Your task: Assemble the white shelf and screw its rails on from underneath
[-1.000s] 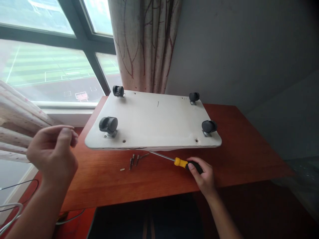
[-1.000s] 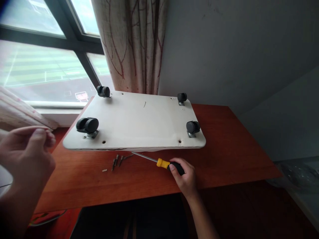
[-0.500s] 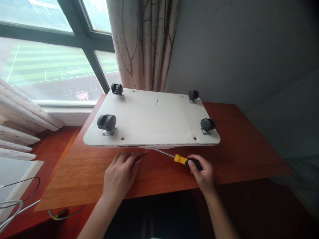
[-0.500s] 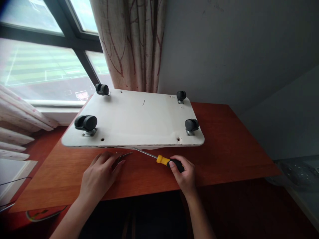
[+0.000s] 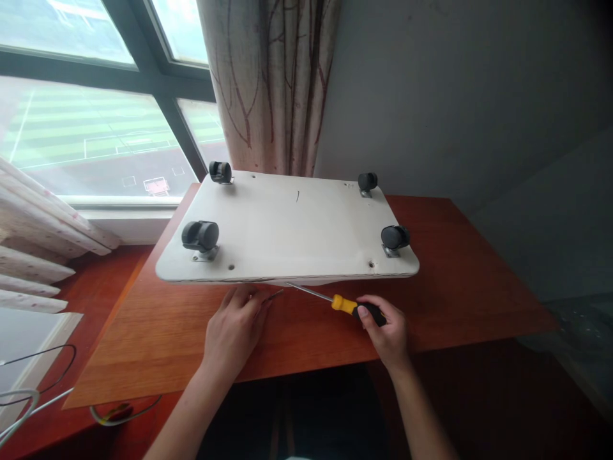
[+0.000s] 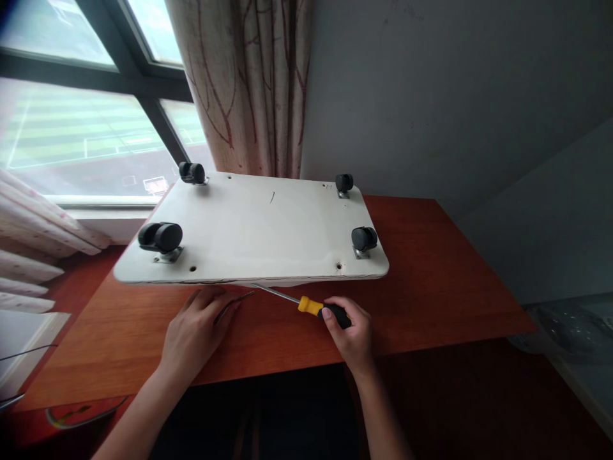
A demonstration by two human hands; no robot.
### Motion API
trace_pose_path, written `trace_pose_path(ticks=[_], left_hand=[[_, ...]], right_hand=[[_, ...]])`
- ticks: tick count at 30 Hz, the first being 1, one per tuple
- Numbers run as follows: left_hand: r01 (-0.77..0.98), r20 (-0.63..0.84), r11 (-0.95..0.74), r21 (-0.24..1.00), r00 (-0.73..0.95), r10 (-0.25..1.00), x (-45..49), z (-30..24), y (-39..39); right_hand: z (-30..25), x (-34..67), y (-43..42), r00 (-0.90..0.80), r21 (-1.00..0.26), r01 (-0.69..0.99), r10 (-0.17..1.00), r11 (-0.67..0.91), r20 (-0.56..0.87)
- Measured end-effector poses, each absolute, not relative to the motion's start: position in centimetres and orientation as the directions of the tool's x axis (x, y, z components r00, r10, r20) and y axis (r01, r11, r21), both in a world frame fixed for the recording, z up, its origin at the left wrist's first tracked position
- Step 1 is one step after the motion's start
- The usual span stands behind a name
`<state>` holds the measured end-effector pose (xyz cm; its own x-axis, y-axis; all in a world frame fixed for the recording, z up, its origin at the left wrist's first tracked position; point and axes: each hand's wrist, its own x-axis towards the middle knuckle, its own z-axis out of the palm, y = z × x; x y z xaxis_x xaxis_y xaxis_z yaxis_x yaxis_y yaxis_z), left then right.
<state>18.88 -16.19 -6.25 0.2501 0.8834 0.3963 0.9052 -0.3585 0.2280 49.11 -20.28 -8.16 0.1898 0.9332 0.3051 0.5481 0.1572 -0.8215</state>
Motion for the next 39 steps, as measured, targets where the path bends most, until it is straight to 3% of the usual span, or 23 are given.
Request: trace_pose_path(ticks=[6, 10, 13, 16, 18, 23, 26, 33, 39], left_hand=[[0.829, 0.53, -0.449, 0.334, 0.228, 0.817, 18.8, -6.5, -16.6], [0.77, 0.559, -0.424, 0.476, 0.107, 0.822, 18.6, -6.2, -16.8], [0.648, 0.438, -0.318, 0.692, -0.025, 0.899, 18.9, -5.7, -16.9], [0.365, 0.221, -0.164, 0.916, -0.119, 0.968, 19.8, -4.8, -17.1], [0.171, 0.098, -0.077, 0.982, -0.12, 0.988, 20.6, -4.0, -17.1], [-0.132, -0.079, 0.078, 0.988, -0.003, 0.997, 22.6, -2.9, -17.4], [-0.228, -0.135, 0.144, 0.963, 0.058, 0.989, 23.8, -2.6, -17.5], [-0.14, 0.018, 0.004, 0.99, 0.154, 0.988, 25.6, -2.0, -17.3], [-0.102, 0.04, -0.023, 0.995, 0.169, 0.985, 25.1, -1.9, -16.7]], right_hand=[[-8.1, 49.1, -20.1, 0.189, -0.808, 0.566, 0.929, 0.16, 0.317], [-8.1, 49.0, -20.1, 0.185, -0.808, 0.565, 0.928, 0.169, 0.323], [-8.1, 49.1, -20.2, 0.197, -0.823, 0.548, 0.933, 0.15, 0.301], [-8.5, 49.3, -20.2, 0.242, -0.866, 0.491, 0.939, 0.097, 0.242], [-8.8, 49.4, -20.2, 0.282, -0.907, 0.416, 0.94, 0.061, 0.193], [-8.8, 49.8, -20.1, 0.338, -0.99, 0.136, 0.937, 0.04, 0.084], [-8.2, 50.5, -20.4, 0.337, -0.996, 0.084, 0.939, 0.039, 0.065], [-4.8, 53.3, -20.9, 0.431, -0.989, -0.017, 0.893, 0.148, 0.126], [-2.5, 54.1, -21.0, 0.452, -0.991, -0.025, 0.886, 0.132, 0.106]])
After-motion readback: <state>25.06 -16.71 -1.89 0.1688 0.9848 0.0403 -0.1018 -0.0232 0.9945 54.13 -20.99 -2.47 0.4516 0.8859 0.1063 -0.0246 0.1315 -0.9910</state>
